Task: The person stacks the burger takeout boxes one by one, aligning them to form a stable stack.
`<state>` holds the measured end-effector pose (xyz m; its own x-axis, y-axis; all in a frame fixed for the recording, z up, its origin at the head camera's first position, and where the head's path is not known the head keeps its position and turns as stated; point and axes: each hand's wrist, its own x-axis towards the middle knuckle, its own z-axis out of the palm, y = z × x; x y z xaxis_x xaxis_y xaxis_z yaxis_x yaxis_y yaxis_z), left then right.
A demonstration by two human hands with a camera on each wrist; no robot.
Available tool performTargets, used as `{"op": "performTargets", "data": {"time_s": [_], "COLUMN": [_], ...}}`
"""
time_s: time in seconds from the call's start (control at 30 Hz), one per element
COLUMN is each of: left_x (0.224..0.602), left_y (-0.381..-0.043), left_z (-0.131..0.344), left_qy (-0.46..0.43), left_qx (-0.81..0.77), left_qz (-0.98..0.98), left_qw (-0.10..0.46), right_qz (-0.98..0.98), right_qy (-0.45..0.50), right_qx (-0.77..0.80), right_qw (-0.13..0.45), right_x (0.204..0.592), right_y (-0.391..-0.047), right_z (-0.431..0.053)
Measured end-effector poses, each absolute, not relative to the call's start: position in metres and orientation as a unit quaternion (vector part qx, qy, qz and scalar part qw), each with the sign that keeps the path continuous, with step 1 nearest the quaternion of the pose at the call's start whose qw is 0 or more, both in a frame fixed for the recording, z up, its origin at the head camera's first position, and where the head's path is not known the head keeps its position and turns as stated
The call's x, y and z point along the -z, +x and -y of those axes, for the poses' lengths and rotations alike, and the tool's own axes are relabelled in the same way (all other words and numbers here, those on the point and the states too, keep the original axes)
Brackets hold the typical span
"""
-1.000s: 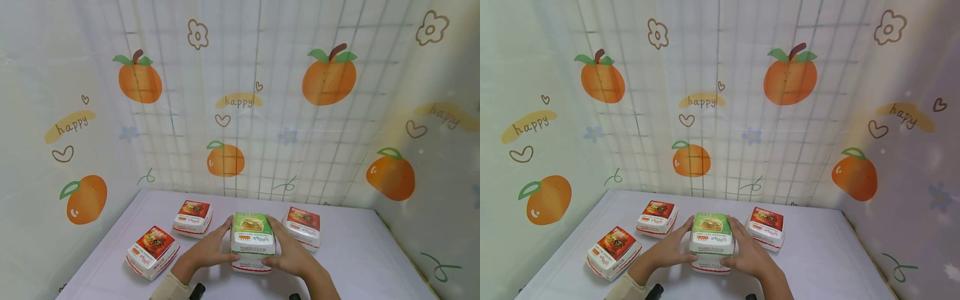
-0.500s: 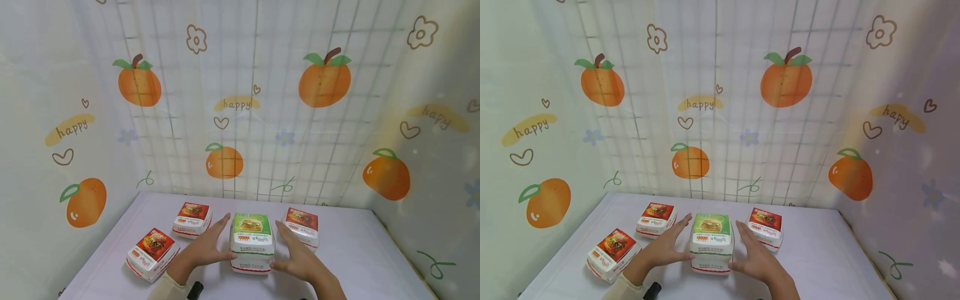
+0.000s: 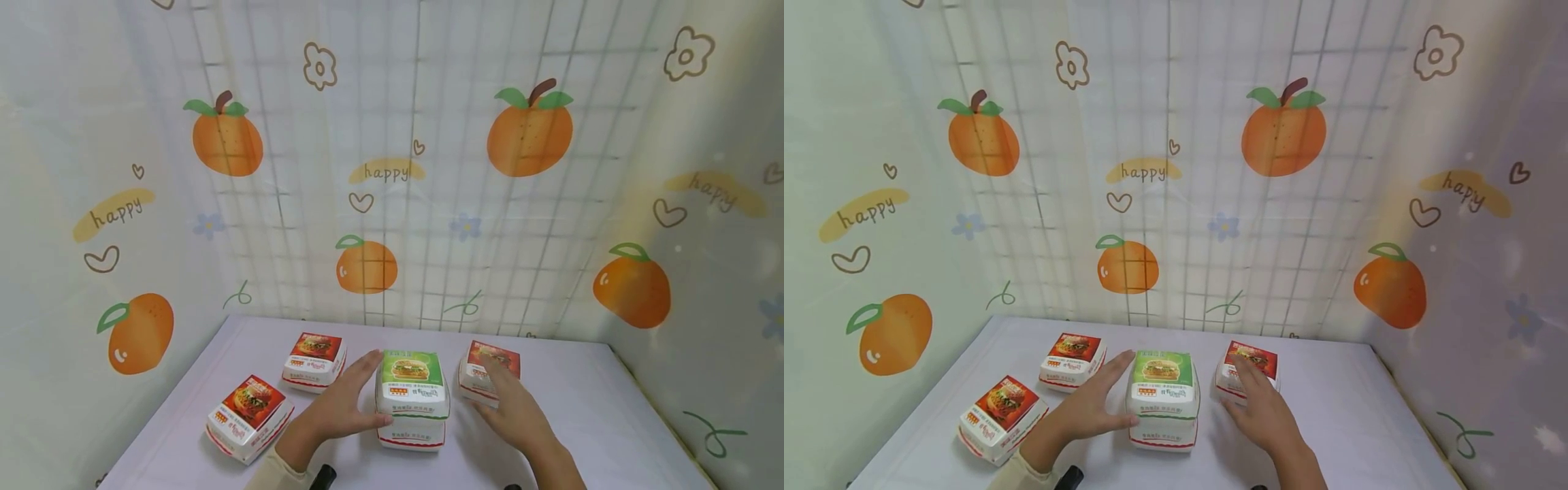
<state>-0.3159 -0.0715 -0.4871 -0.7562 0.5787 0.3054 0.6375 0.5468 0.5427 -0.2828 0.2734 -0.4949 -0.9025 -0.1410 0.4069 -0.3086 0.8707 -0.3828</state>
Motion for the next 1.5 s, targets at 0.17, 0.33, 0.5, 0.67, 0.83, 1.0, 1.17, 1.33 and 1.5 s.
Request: {"op": "performTargets", "data": {"time_s": [0.17,0.33,0.5,0.67,0.83,1.0,1.17,1.33,1.5], "left_x": [0.485,0.485,0.486,0.488,0.487,0.486,0.485,0.484,0.484], "left_y": [-0.313,-0.31,-0.308,-0.309,-0.309,-0.31,-0.31,-0.311,-0.313], "left_z": [0.071,0.07,0.07,0.07,0.07,0.07,0.07,0.07,0.07], "left_qy": [-0.351,-0.349,-0.351,-0.353,-0.353,-0.359,-0.362,-0.361,-0.356], "left_qx": [0.333,0.338,0.339,0.329,0.323,0.322,0.323,0.318,0.314], "left_qz": [0.874,0.873,0.871,0.875,0.877,0.874,0.872,0.875,0.878], "left_qw": [0.051,0.049,0.05,0.049,0.048,0.058,0.062,0.062,0.063], "right_qz": [0.953,0.95,0.949,0.953,0.956,0.955,0.948,0.936,0.934], "right_qy": [0.068,0.06,0.042,0.029,0.007,-0.012,-0.005,0.011,0.03], "right_qx": [-0.244,-0.265,-0.286,-0.282,-0.283,-0.291,-0.318,-0.351,-0.352], "right_qw": [0.168,0.151,0.126,0.107,0.076,0.047,0.03,0.029,0.043], "right_x": [0.493,0.494,0.5,0.508,0.515,0.524,0.532,0.533,0.537], "right_y": [-0.295,-0.303,-0.313,-0.324,-0.332,-0.339,-0.341,-0.34,-0.345], "right_z": [-0.299,-0.32,-0.33,-0.336,-0.339,-0.343,-0.344,-0.342,-0.343]}}
